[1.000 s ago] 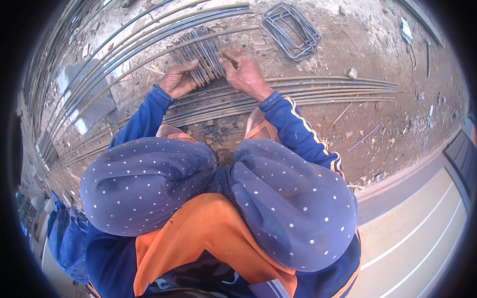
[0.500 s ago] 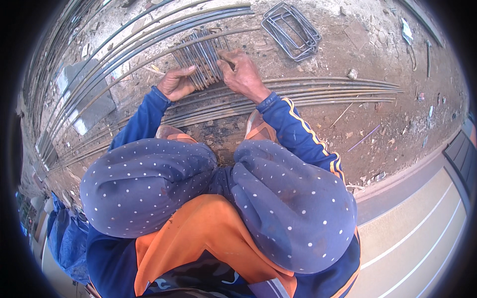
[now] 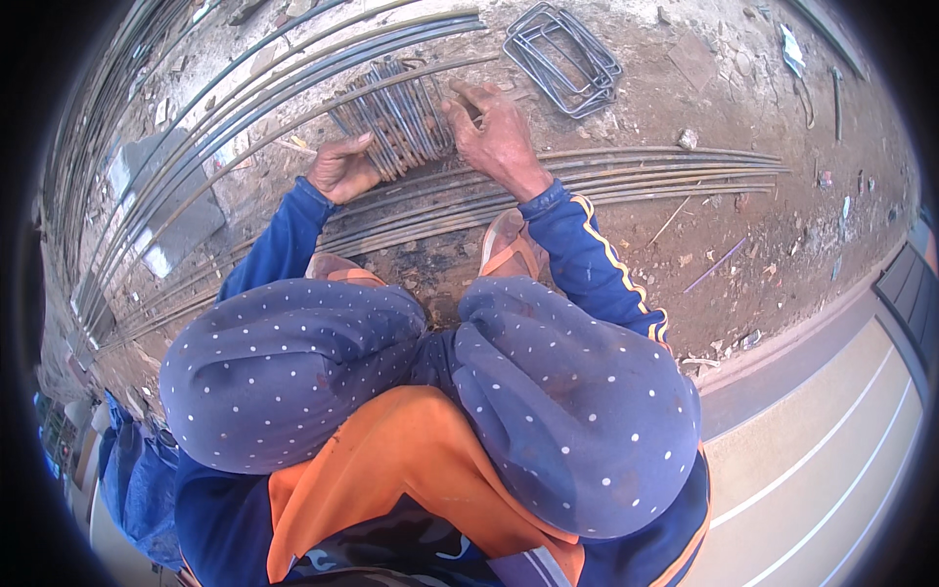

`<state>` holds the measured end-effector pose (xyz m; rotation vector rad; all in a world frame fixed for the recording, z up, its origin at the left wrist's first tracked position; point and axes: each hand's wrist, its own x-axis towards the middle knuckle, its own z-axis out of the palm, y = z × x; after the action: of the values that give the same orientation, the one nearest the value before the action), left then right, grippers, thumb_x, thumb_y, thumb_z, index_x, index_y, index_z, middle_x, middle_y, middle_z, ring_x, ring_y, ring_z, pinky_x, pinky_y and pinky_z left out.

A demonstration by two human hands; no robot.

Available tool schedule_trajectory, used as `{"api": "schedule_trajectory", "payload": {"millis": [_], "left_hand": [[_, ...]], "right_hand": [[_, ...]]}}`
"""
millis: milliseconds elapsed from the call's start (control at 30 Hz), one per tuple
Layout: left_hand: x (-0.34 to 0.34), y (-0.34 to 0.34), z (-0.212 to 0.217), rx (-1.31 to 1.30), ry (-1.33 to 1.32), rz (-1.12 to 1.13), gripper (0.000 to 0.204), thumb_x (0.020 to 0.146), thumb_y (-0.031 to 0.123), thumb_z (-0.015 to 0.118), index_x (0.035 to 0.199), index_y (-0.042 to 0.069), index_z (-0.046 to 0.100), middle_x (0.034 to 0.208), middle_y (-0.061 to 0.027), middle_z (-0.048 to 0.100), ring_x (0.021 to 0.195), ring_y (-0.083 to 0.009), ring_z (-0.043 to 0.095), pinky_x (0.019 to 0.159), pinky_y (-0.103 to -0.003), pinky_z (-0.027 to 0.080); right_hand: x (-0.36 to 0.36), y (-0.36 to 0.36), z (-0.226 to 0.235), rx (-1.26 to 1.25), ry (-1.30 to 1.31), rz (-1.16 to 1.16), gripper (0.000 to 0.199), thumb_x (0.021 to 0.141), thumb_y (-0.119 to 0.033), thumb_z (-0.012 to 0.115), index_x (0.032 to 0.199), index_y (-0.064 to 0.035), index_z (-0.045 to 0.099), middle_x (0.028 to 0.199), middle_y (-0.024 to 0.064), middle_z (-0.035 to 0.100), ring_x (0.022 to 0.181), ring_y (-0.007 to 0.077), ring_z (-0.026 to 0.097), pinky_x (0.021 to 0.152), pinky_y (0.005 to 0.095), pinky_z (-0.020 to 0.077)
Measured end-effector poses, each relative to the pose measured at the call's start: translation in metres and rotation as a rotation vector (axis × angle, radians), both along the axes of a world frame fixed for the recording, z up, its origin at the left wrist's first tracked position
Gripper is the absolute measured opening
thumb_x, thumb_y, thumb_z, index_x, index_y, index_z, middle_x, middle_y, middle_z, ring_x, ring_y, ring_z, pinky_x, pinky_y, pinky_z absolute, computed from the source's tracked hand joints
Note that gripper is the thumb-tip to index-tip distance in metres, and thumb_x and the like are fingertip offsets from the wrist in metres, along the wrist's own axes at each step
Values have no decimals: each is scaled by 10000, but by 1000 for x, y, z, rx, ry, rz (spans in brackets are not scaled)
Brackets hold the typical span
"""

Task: The person sits on the ground and assembles metal rods into a rectangular frame structure. They pick up individual rods, align them, and secure them together using smaller metal pieces, then lift and reposition the assembled frame.

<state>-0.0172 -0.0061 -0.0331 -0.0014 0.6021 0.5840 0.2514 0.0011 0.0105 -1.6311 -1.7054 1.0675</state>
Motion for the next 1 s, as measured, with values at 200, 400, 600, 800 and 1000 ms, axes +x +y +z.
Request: {"api": "schedule_trajectory", "payload": {"millis": [200,400,600,800,1000], "left_hand": [[3,1,5,100,20,-55,520,939,202,683,1406,34,526,1415,-140,575,1351,-281,509,1199,-504,309],[-1,1,-11,85,10,-60,537,938,210,682,1413,16,520,1432,-136,568,1348,-268,512,1200,-488,303],[0,0,-3,88,29,-58,553,931,207,693,1414,4,517,1427,-136,571,1351,-268,512,1202,-486,305],[-3,0,-6,84,55,-61,547,924,211,704,1401,7,531,1411,-135,584,1329,-270,534,1194,-489,323],[3,2,5,90,32,-59,424,934,197,693,1316,35,607,1368,-133,615,1313,-279,548,1184,-498,338]], "right_hand": [[132,48,-17,206,-467,-271,716,870,-432,764,1425,-34,550,1289,272,606,1234,416,573,1078,471,447],[174,72,-24,25,-529,-51,822,839,-515,781,1426,7,534,1415,254,556,1352,383,507,1135,447,407],[165,70,-33,196,-645,-31,398,876,-314,739,1219,-113,727,1221,174,698,1174,357,634,1008,419,494],[152,61,-10,181,-500,-111,304,855,-192,725,1151,-142,770,1108,146,742,1026,310,713,886,387,560],[132,41,10,122,-277,-225,334,861,-145,755,1195,-131,751,1061,95,762,895,187,724,774,314,577]]}}
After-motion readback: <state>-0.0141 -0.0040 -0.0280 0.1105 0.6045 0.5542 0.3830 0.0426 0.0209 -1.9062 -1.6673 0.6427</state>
